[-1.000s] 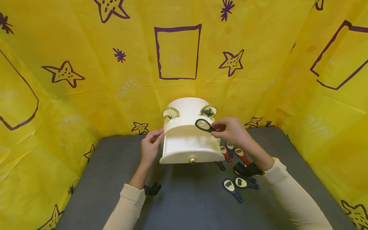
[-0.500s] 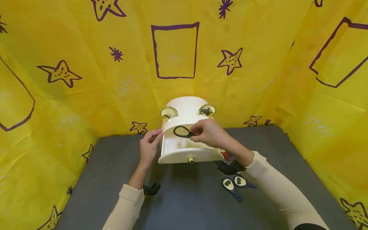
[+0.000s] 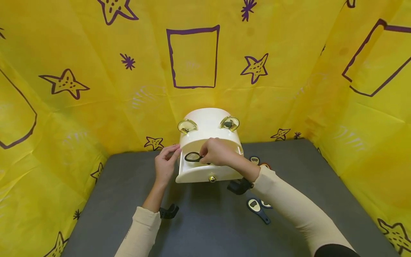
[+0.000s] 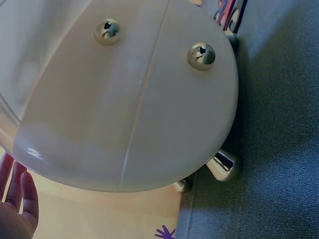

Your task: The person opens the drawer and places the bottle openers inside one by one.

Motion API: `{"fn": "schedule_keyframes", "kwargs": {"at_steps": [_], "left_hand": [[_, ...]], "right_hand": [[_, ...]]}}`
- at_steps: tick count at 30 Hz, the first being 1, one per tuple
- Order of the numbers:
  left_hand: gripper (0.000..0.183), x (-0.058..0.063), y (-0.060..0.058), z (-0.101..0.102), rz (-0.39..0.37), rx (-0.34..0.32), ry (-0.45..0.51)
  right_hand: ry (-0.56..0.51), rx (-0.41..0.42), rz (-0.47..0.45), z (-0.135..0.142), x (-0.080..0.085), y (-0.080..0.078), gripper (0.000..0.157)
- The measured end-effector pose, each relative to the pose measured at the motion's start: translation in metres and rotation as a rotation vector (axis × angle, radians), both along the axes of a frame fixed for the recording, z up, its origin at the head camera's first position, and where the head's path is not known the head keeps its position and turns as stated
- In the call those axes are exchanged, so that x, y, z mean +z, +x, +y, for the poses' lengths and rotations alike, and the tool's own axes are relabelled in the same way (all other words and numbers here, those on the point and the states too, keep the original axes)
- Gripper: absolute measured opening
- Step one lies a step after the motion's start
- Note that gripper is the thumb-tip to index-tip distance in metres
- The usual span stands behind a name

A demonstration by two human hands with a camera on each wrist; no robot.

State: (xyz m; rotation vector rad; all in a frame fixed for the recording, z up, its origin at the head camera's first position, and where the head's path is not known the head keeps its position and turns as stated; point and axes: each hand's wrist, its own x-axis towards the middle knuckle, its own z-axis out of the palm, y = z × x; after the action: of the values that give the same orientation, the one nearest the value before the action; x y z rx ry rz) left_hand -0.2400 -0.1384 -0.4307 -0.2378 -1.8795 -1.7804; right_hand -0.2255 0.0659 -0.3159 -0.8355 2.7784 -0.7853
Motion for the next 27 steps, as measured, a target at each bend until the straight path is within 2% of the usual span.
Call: {"fn": "schedule_keyframes", "kwargs": {"at_steps": [1, 5, 10, 13, 16, 20, 23, 27], "left_hand": [[0.018, -0.001, 0.0, 0.0, 0.005, -0.005, -0.005], [0.02, -0.001, 0.0, 0.0, 0.014, -0.013, -0.018], [0.02, 0.001, 0.002, 0.0, -0.006, 0.0, -0.026], [0.019, 0.002, 0.002, 0.0, -0.032, 0.008, -0.032], [0.018, 0.012, 0.009, 0.002, -0.051, 0.002, -0.03], [0.017, 0.024, 0.019, 0.004, -0.056, -0.004, -0.028], [0.018, 0.026, 0.02, 0.004, -0.059, -0.005, -0.035], [0.019, 0.027, 0.02, 0.004, -0.063, -0.006, -0.044]], "right_hand": [[0.008, -0.004, -0.003, -0.002, -0.001, -0.001, 0.002], [0.043, -0.018, -0.02, -0.008, -0.002, -0.004, 0.012], [0.075, -0.027, -0.069, -0.017, -0.004, -0.007, 0.007], [0.069, -0.037, -0.111, -0.021, -0.004, -0.008, 0.019], [0.023, -0.03, -0.144, -0.018, -0.005, -0.009, 0.024], [-0.06, 0.018, -0.113, -0.005, -0.001, -0.007, 0.022], [-0.097, 0.029, -0.069, 0.009, 0.005, -0.003, 0.018], [-0.152, 0.011, -0.053, 0.028, 0.013, 0.003, 0.018]]}}
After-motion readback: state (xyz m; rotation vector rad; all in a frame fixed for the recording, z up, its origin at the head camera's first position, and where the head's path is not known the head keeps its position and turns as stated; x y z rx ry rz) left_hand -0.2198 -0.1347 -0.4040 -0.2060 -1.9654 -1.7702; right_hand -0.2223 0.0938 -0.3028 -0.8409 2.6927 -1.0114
